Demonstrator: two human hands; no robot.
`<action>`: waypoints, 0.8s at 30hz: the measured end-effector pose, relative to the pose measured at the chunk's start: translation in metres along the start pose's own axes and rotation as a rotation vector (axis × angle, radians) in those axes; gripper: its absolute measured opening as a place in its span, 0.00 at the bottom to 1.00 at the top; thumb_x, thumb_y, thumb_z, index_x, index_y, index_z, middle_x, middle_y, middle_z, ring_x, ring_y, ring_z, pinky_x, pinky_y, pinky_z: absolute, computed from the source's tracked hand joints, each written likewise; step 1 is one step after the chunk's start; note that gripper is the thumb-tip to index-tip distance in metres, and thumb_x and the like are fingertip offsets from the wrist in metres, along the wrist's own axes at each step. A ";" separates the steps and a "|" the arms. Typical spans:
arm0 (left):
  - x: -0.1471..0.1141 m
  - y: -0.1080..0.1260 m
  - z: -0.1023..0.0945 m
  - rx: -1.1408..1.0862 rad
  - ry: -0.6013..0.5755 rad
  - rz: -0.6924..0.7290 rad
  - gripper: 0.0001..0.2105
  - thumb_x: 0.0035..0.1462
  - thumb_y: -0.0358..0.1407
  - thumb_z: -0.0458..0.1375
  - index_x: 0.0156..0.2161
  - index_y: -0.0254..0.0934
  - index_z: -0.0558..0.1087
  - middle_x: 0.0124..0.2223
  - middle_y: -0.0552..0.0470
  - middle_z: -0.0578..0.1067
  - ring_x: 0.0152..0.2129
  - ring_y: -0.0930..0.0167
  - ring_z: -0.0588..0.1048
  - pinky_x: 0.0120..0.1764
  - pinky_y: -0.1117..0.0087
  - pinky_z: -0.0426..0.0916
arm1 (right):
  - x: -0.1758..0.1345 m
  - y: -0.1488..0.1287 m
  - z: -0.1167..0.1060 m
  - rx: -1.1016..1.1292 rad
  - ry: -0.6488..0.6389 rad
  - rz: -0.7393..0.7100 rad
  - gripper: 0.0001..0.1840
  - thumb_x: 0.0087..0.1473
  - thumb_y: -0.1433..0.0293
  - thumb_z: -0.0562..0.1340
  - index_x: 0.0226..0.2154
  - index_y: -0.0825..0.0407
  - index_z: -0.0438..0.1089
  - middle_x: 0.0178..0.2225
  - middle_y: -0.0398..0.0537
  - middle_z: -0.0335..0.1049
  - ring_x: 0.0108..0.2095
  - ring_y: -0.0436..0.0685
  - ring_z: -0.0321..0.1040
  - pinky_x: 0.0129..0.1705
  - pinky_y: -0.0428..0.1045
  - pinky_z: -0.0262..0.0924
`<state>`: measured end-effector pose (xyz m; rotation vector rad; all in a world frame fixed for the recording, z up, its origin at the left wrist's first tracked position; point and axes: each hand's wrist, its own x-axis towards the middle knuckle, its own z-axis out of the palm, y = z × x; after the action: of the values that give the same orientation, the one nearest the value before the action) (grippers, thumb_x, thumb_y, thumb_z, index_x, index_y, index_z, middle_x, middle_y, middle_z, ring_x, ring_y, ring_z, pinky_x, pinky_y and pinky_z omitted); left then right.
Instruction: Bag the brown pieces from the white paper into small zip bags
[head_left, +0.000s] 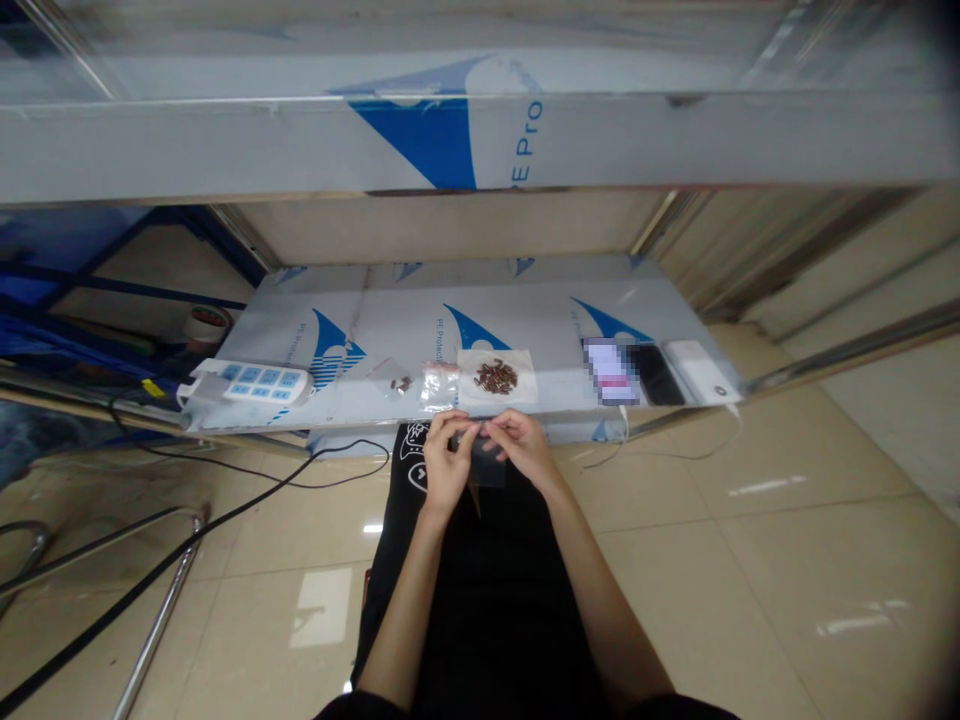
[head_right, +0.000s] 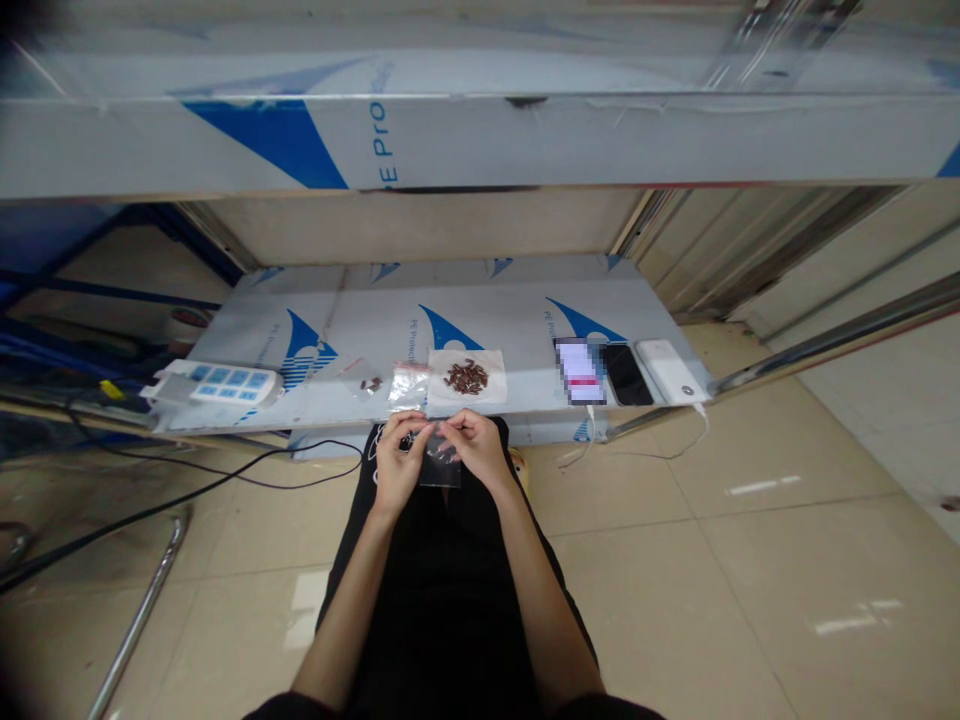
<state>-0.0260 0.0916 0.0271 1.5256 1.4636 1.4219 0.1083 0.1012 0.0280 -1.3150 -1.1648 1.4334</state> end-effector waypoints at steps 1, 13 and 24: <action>0.001 -0.001 0.000 -0.008 0.004 -0.008 0.06 0.52 0.36 0.57 0.29 0.36 0.75 0.36 0.49 0.71 0.38 0.69 0.71 0.44 0.66 0.65 | 0.000 -0.001 -0.001 0.000 0.004 0.008 0.16 0.44 0.57 0.63 0.26 0.53 0.67 0.28 0.47 0.73 0.23 0.52 0.71 0.17 0.41 0.60; 0.000 -0.030 0.001 -0.187 -0.285 -0.263 0.15 0.49 0.38 0.59 0.44 0.37 0.70 0.28 0.53 0.76 0.26 0.72 0.74 0.33 0.71 0.68 | 0.005 0.002 -0.015 0.025 0.125 0.041 0.28 0.42 0.56 0.64 0.46 0.49 0.66 0.30 0.45 0.74 0.27 0.53 0.71 0.21 0.43 0.64; 0.084 -0.084 -0.009 0.372 -0.047 -0.289 0.13 0.45 0.33 0.60 0.40 0.38 0.72 0.26 0.54 0.76 0.24 0.71 0.72 0.37 0.68 0.64 | 0.004 0.001 -0.034 0.080 0.202 0.040 0.37 0.42 0.56 0.64 0.54 0.49 0.56 0.32 0.46 0.73 0.30 0.55 0.72 0.24 0.45 0.67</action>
<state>-0.0755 0.1875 -0.0234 1.4687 1.9082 0.9777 0.1423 0.1078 0.0261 -1.3983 -0.9447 1.3267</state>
